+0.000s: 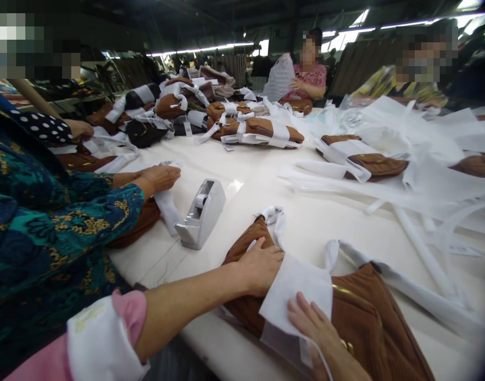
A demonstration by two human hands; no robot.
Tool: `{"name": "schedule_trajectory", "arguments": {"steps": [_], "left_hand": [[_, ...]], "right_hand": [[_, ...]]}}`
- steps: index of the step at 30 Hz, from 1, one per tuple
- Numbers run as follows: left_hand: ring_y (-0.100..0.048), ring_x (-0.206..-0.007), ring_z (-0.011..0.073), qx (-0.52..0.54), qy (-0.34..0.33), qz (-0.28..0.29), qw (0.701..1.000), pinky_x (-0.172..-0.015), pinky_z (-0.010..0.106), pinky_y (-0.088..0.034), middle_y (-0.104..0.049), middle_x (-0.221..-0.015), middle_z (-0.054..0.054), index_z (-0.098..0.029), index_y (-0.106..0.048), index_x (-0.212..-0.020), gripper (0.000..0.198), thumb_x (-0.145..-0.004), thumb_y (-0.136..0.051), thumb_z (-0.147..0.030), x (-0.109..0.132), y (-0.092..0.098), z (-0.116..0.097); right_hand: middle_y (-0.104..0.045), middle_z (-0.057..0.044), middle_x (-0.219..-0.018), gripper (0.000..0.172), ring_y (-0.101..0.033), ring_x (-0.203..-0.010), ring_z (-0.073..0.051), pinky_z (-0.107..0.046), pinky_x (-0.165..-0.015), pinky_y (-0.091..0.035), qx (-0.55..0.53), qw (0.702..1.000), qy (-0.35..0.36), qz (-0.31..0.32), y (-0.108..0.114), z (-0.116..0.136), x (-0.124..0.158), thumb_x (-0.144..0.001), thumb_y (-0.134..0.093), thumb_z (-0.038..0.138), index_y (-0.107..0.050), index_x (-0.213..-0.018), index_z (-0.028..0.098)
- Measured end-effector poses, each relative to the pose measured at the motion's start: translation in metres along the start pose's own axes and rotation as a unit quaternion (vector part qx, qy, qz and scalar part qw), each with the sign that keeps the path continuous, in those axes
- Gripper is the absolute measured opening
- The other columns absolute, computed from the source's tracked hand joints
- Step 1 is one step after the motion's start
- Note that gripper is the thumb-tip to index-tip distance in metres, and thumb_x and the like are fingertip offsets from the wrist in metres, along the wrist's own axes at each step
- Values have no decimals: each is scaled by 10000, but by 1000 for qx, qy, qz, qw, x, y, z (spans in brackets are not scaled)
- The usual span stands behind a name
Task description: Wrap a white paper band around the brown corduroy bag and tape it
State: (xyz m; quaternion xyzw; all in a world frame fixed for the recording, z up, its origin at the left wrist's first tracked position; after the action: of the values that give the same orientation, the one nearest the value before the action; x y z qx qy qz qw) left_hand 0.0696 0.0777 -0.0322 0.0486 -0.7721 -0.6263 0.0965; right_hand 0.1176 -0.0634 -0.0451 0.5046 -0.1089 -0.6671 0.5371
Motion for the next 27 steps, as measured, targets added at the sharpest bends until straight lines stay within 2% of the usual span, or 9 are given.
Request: {"name": "schedule_trajectory", "arguments": {"steps": [2, 4, 9, 13, 17, 23, 27], "left_hand": [[-443, -1096, 242, -5, 10, -10, 1000, -898, 496, -342, -549, -1164, 65, -203, -510, -1072, 261, -830, -452, -282, 2, 0, -1], [-463, -1051, 244, -3, 24, -16, 1000, -811, 469, -397, -558, -1132, 61, -192, -519, -1045, 239, -836, -436, -273, 3, 1, -2], [-479, -1011, 241, 29, 78, -33, 996, -738, 435, -432, -565, -1101, 60, -191, -530, -1020, 260, -882, -347, -315, 7, 4, 3], [-475, -1030, 221, 47, 71, -61, 995, -746, 389, -444, -552, -1111, 45, -196, -522, -1018, 264, -903, -321, -323, 14, 7, 3], [-498, -990, 206, 59, 69, -76, 993, -762, 357, -453, -529, -1101, 50, -182, -524, -999, 247, -894, -356, -328, 16, 6, 5], [-514, -933, 176, 98, 94, -101, 986, -830, 298, -445, -528, -1031, 72, -132, -507, -941, 202, -848, -437, -296, 13, 2, 15], [-515, -968, 166, 107, 85, -112, 984, -879, 290, -434, -537, -1058, 61, -148, -509, -994, 208, -828, -444, -255, 13, 9, 21]], "right_hand": [[-549, -40, -1202, 453, -476, -1126, -253, -389, -911, -469, 58, 998, 9, 8, -10, 5, 6, -897, -392, 251, -351, -1348, 270], [-549, -62, -1202, 500, -464, -1141, -249, -380, -934, -449, 102, 994, 31, 15, -10, 11, 8, -865, -421, 164, -340, -1355, 221], [-518, -113, -1242, 503, -409, -1203, -245, -427, -986, -379, 84, 992, 83, 53, 12, 15, 3, -813, -387, 87, -379, -1314, 129], [-492, -115, -1271, 490, -382, -1225, -231, -409, -1029, -319, 75, 986, 118, 93, 23, 15, 5, -819, -433, 116, -379, -1305, 128], [-474, -111, -1286, 493, -356, -1239, -223, -403, -1061, -256, 109, 970, 161, 145, 21, 15, 16, -844, -407, 155, -347, -1332, 106], [-408, -84, -1338, 465, -317, -1256, -223, -392, -1034, -318, 179, 943, 193, 204, 9, 11, 30, -849, -344, 106, -400, -1310, 126], [-389, -86, -1351, 456, -300, -1265, -225, -368, -1043, -318, 209, 937, 201, 197, 9, 15, 31, -839, -345, 85, -428, -1287, 99]]}}
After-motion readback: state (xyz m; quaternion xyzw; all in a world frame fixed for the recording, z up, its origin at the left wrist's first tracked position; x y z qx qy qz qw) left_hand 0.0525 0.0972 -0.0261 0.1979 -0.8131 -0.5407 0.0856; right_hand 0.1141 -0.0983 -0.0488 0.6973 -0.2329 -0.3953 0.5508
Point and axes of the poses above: each hand's wrist, its own x-axis away from the middle knuckle, its own y-axis out of the back of the hand, z = x × y, the point moved 6 cm from there along -x, towards the middle knuckle
